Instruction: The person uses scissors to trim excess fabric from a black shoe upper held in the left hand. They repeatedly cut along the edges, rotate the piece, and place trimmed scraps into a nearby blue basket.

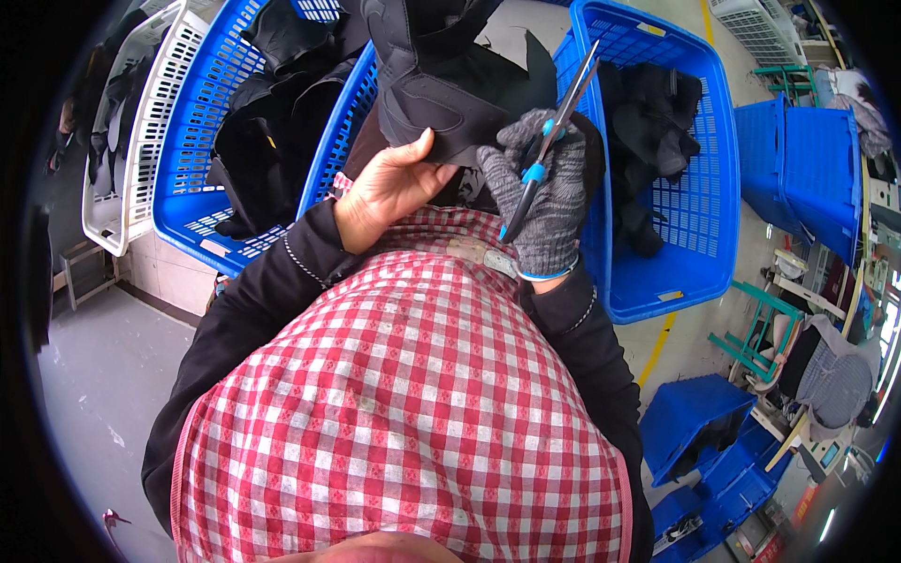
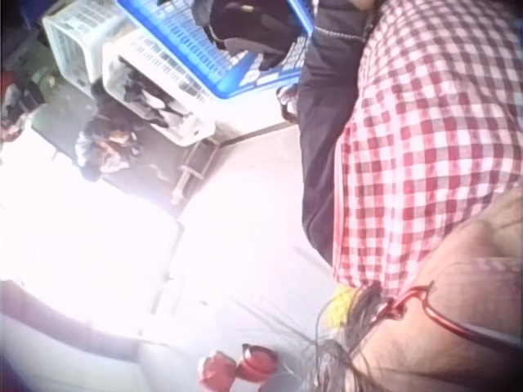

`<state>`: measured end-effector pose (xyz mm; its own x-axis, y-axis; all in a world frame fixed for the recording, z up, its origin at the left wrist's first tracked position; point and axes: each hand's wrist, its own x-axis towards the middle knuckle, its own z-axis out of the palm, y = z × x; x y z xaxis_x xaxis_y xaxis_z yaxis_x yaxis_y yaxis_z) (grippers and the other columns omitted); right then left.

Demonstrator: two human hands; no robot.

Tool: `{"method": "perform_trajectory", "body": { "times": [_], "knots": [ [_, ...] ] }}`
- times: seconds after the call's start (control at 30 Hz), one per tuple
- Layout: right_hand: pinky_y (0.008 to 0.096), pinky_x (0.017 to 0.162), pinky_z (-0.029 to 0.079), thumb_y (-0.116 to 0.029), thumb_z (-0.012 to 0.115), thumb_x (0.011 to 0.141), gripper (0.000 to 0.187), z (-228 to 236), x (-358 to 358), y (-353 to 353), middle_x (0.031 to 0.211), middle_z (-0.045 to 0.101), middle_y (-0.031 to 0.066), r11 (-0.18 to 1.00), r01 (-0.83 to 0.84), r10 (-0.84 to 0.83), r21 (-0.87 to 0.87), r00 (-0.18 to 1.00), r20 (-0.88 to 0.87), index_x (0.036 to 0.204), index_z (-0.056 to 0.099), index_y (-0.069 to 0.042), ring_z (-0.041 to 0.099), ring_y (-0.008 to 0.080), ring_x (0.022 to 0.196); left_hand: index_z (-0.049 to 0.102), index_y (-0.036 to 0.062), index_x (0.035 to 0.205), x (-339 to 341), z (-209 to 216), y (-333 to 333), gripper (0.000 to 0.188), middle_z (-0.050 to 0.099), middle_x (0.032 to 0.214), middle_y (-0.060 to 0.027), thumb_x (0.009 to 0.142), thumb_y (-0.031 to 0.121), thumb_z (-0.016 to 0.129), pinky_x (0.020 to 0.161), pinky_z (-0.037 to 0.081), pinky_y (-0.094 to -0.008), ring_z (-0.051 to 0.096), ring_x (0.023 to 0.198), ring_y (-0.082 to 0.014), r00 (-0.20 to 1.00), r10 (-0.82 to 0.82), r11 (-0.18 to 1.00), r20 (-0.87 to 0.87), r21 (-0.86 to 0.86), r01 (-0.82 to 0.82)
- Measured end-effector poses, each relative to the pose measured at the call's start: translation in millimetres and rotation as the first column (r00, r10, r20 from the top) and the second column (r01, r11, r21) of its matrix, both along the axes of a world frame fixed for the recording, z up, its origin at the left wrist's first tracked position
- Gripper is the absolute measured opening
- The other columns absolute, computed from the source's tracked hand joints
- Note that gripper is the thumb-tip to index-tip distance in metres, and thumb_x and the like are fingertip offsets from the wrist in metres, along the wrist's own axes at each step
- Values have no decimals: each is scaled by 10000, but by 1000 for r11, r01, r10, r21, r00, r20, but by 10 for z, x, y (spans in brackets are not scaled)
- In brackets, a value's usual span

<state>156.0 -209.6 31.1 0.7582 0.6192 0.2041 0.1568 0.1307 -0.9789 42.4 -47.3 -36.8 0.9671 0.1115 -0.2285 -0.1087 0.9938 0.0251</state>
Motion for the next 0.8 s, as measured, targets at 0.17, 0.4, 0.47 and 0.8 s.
{"method": "perform_trajectory", "body": {
  "times": [0.17, 0.4, 0.47, 0.8],
  "knots": [
    [346, 997, 568, 102, 743, 883, 568, 102, 206, 6, 1254, 688, 107, 990, 38, -1, -136, 965, 261, 1391, 545, -54, 685, 196, 1134, 597, 103, 1386, -68, -49, 1, 396, 666, 1361, -59, 1002, 46, 674, 1060, 529, -414, 621, 1275, -231, 997, -68, 996, -41, 60, 71],
    [345, 878, 596, -99, 847, 858, 512, 518, 350, 305, 1138, 757, 113, 912, 44, 239, -408, 751, 616, 1321, 632, -51, 753, 234, 1031, 595, 109, 1389, -78, 3, -32, 404, 670, 1349, -43, 999, 35, 669, 1050, 533, -404, 638, 1250, -212, 998, -46, 985, -52, 165, 54],
    [360, 826, 590, -173, 860, 852, 488, 526, 372, 375, 1077, 761, 130, 913, 28, 260, -408, 730, 632, 1282, 666, -52, 757, 254, 970, 595, 112, 1388, -83, -4, -35, 402, 672, 1341, -43, 1000, 35, 668, 1049, 535, -402, 640, 1247, -209, 998, -38, 980, -51, 195, 47],
    [316, 924, 563, -148, 688, 1002, 371, 241, 672, -26, 1144, 629, 55, 937, -321, 296, -138, 939, -173, 1340, 590, -28, 620, 140, 1043, 621, 123, 1357, -142, -2, 77, 381, 702, 1290, -47, 988, 84, 708, 1006, 576, -376, 687, 1175, -214, 989, 35, 986, -146, 165, -11]
  ]
}}
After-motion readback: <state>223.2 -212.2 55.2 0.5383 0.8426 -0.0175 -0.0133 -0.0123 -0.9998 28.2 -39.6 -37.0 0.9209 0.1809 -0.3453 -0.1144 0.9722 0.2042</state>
